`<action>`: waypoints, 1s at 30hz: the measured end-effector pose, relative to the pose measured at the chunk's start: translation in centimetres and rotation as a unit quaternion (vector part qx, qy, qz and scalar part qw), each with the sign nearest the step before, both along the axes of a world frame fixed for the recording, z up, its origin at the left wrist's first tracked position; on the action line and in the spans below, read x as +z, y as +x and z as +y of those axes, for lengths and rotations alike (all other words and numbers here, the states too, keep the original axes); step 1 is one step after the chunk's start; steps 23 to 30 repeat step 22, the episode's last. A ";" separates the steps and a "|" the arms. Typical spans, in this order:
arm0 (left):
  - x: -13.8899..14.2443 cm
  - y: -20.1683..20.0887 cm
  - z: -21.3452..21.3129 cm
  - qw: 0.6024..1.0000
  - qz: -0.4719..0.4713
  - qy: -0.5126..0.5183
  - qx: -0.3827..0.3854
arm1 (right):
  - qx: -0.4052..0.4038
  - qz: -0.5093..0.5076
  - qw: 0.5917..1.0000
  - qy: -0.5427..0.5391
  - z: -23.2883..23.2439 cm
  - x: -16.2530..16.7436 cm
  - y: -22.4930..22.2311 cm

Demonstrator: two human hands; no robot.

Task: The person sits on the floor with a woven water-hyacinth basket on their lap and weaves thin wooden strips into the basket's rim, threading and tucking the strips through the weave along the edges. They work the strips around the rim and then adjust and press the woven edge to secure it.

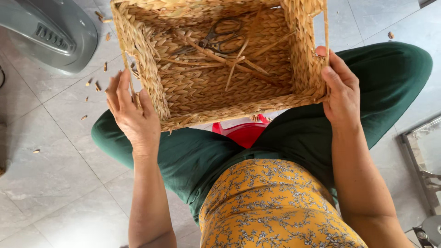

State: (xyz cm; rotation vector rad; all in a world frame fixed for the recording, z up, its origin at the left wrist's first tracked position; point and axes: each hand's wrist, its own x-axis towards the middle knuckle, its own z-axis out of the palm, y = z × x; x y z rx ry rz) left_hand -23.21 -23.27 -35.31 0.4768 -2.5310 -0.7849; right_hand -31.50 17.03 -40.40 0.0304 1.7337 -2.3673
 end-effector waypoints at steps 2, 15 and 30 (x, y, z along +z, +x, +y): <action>1.3 -1.0 1.6 0.966 0.117 -0.219 -0.076 | -0.003 -0.009 0.998 -0.066 0.1 0.6 -0.6; -4.2 -17.0 8.7 0.893 -0.304 -0.199 -0.266 | -0.129 0.050 0.988 -0.071 1.2 6.1 3.1; -8.1 -16.7 6.6 0.895 -0.373 -0.183 -0.166 | -0.113 0.045 0.991 -0.061 3.0 7.3 3.8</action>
